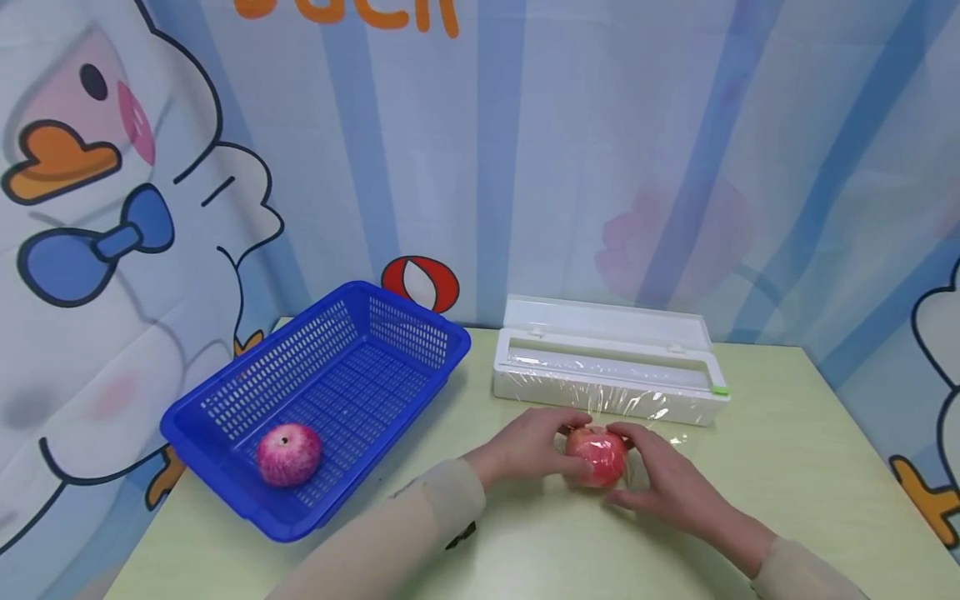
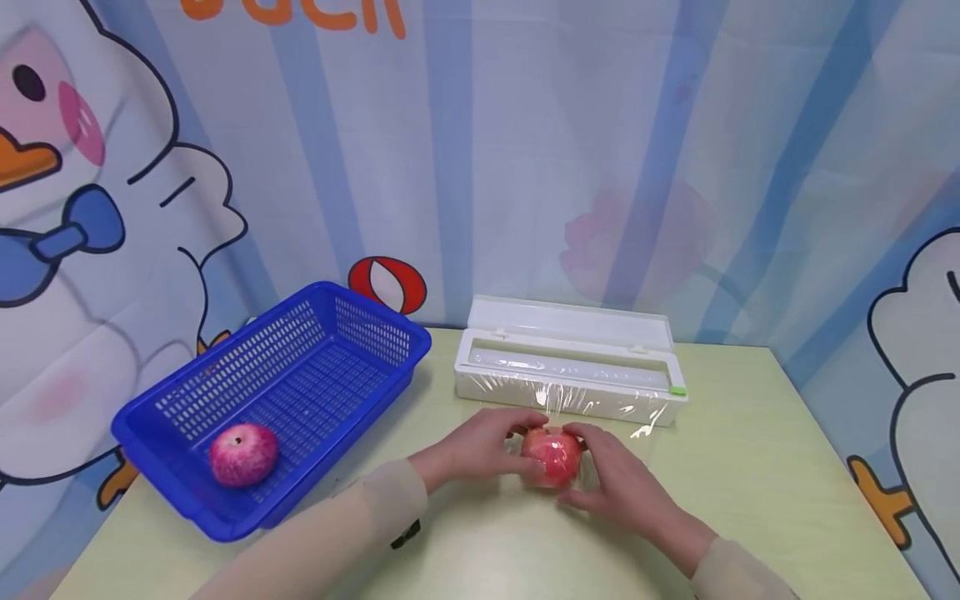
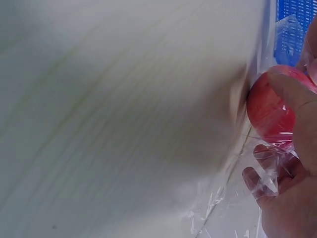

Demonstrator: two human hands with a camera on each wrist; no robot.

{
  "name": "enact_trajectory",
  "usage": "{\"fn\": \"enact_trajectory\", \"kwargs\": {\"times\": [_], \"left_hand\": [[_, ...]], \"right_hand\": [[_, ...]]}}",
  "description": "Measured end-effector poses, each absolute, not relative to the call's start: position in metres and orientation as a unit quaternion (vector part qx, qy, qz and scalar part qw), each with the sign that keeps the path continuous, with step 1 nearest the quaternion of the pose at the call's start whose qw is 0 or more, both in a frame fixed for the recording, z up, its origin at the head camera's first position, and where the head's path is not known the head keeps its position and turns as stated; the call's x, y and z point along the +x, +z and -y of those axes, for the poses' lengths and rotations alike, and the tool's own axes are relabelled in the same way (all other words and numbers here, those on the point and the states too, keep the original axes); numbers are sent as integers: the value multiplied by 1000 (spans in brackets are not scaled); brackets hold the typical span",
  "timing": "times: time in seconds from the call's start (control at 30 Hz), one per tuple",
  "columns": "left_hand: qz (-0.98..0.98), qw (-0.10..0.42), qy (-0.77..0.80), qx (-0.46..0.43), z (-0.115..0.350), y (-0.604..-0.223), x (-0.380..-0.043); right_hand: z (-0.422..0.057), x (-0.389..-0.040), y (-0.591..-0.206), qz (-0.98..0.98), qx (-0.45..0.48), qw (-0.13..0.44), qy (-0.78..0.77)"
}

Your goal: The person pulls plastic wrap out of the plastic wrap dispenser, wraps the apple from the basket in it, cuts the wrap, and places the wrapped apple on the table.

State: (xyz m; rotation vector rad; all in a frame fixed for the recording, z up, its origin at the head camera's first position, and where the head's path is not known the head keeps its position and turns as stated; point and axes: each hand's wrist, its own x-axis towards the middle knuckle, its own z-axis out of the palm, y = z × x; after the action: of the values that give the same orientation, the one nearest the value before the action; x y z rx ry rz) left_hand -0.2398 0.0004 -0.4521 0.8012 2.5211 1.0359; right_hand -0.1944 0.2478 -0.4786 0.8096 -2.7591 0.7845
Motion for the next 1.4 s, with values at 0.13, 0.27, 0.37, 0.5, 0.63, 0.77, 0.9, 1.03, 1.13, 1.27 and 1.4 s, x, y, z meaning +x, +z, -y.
{"fn": "enact_trajectory", "kwargs": {"times": [0.13,0.27,0.37,0.5,0.63,0.77,0.9,1.03,1.13,1.27,1.4], "left_hand": [[-879,154,354,281,-1,-453,-243],[-880,166,347,279,-1,-450,-243],[-889,162,324,279,-1,-446,-242],[-915,113,245,299,-4,-444,-239],[-927,64,183,320,-9,-443,-234],[-932,54,175,312,-11,-446,-232],[-935,55,192,294,-12,-450,-231],[-935,51,211,282,-16,-454,-231],[-935,50,223,270,-18,-456,-233],[-934,54,241,258,-18,-457,-237],[-929,58,254,261,-16,-458,-242]], "right_hand": [[-246,-199,-481,916,277,95,274],[-245,-203,-480,915,277,99,278],[-245,-205,-478,914,278,93,279],[-248,-208,-476,913,274,74,293],[-252,-212,-474,908,272,51,315],[-253,-217,-474,901,272,28,337],[-253,-220,-475,899,269,18,344],[-252,-221,-475,903,258,16,343],[-251,-220,-474,905,250,13,344],[-249,-218,-472,911,241,17,335],[-248,-216,-470,925,226,24,303]]}}
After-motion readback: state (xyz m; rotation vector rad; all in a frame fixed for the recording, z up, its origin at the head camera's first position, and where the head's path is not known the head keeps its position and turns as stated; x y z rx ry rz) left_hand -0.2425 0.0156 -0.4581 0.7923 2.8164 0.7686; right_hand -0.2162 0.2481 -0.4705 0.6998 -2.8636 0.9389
